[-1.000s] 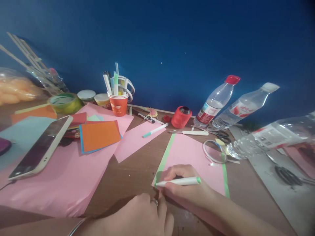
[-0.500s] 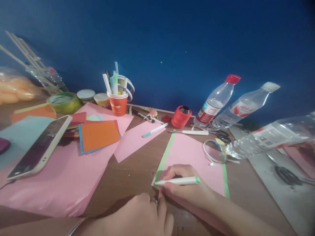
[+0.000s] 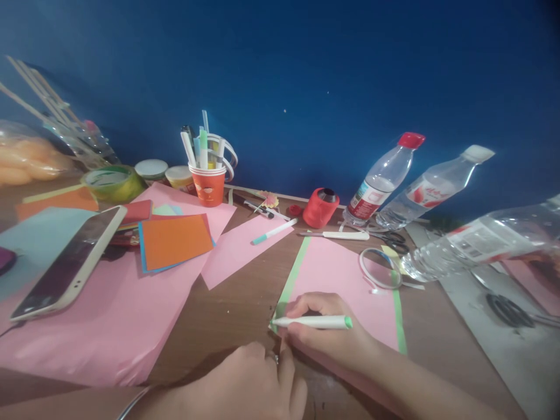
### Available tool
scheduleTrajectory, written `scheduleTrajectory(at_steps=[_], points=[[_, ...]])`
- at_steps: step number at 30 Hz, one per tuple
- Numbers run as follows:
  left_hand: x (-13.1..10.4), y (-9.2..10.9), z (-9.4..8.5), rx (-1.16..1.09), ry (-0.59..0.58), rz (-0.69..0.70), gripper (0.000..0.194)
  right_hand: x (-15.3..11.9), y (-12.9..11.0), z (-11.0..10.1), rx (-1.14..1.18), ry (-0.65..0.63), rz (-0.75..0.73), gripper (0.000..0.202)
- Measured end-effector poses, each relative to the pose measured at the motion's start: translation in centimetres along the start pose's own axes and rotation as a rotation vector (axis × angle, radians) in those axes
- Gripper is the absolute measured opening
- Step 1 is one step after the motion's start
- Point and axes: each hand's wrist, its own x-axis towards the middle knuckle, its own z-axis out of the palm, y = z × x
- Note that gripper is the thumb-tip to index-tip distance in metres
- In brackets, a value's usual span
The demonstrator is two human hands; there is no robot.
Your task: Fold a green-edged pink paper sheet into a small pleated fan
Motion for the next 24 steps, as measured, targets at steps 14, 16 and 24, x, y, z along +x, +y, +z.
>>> scheduleTrajectory(at_steps=[14, 16, 24], points=[[0.00, -0.01, 0.00, -0.022, -0.044, 0.002, 0.010, 0.01, -0.13, -0.05, -0.027, 0.050, 0.008, 0.002], [0.05, -0.05, -0.08, -0.030, -0.035, 0.004, 0.010, 0.02, -0.13, -0.07, -0.042, 0.070, 0.016, 0.002], [0.19, -0.01, -0.27, 0.003, -0.007, -0.013, 0.009, 0.00, -0.26, -0.01, -0.026, 0.066, 0.019, 0.004]])
